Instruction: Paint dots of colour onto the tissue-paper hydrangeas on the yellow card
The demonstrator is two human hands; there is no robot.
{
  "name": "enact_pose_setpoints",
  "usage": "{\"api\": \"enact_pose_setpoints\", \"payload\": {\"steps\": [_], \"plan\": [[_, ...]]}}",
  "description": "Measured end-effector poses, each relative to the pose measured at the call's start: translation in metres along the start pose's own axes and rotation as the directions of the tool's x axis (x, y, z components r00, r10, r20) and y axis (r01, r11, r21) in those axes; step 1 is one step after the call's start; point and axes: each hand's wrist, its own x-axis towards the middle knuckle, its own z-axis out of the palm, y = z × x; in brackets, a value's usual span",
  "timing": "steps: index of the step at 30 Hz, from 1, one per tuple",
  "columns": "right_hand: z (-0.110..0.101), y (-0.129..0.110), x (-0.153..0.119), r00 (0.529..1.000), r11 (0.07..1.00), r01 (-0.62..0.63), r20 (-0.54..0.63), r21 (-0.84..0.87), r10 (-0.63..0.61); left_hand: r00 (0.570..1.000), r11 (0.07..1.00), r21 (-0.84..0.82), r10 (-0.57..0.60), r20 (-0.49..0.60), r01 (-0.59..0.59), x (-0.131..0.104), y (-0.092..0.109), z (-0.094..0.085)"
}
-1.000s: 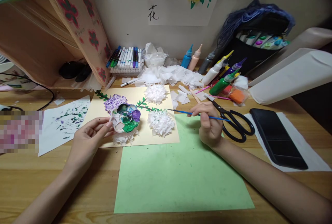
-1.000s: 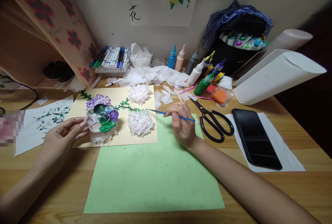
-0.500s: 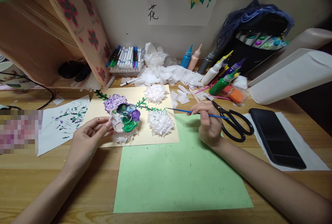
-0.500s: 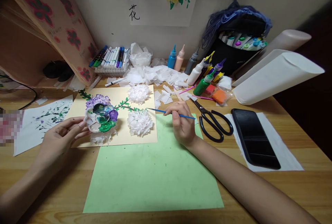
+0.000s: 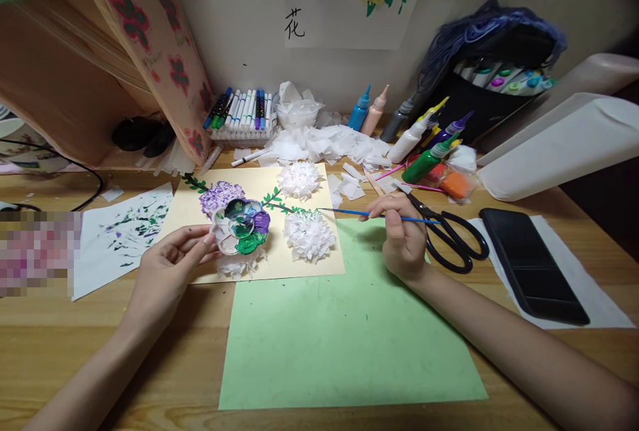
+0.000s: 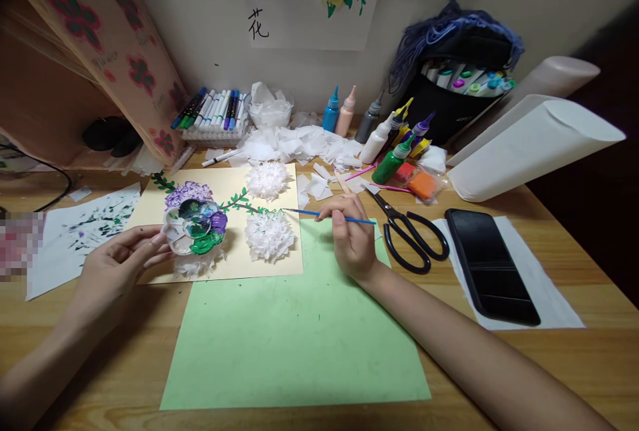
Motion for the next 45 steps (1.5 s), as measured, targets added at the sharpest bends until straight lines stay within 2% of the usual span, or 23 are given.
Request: {"api": "enact_pose_setpoints", "payload": {"steps": [6,10,12,15,17,20,27,29,32,34,36,38,45], "plan": [[0.001,0.000,0.000,0.994,0.999,0.030,-0.102,0.028,-0.027,1.000,1.000,0.009,-0.003,-0.005,0.003,-0.001,0.002,0.001],[0.001,0.001,0.000,0.997,0.999,-0.049,-0.054,0.011,0.050,1.000,1.000,0.004,0.000,-0.003,0.000,-0.001,0.002,0.001],[0.001,0.001,0.000,0.998,0.999,-0.032,-0.045,0.032,0.033,1.000,1.000,0.008,0.001,-0.001,-0.001,-0.001,0.002,0.001],[0.001,0.001,0.000,0.995,0.999,0.014,-0.097,0.039,-0.010,1.000,1.000,0.012,0.003,-0.010,-0.003,-0.002,0.003,0.001],[0.001,0.001,0.000,0.994,1.000,-0.015,-0.106,0.020,0.017,1.000,1.000,0.011,-0.001,-0.012,0.001,-0.002,0.004,0.001],[0.001,0.002,-0.001,0.996,0.998,-0.068,-0.049,0.015,0.069,1.000,1.000,-0.004,-0.005,-0.003,0.005,-0.003,0.004,0.002],[0.001,-0.001,0.000,0.991,0.993,0.097,-0.102,0.069,-0.089,1.000,1.000,-0.021,0.012,-0.012,-0.012,-0.003,0.004,0.004],[0.001,-0.005,-0.003,0.990,0.987,0.137,-0.053,0.082,-0.133,1.000,1.000,-0.028,0.012,-0.004,-0.012,-0.004,0.006,0.006],[0.001,-0.019,-0.013,0.971,0.975,0.208,0.104,0.074,-0.215,1.000,0.999,-0.042,0.018,0.018,-0.017,-0.006,0.008,0.009],[0.001,-0.030,-0.018,0.924,0.960,0.268,0.261,0.075,-0.279,0.999,0.999,-0.046,0.026,0.034,-0.024,-0.008,0.008,0.011],[0.003,-0.039,-0.020,0.854,0.935,0.343,0.383,0.092,-0.351,0.998,0.999,-0.046,0.022,0.054,-0.019,-0.009,0.009,0.012],[0.005,-0.045,-0.020,0.812,0.920,0.381,0.442,0.095,-0.382,0.998,0.999,-0.045,0.022,0.064,-0.019,-0.010,0.009,0.013],[0.012,-0.040,-0.020,0.759,0.924,0.379,0.552,0.054,-0.344,0.994,0.994,-0.106,0.025,0.104,-0.014,-0.010,0.007,0.014]]}}
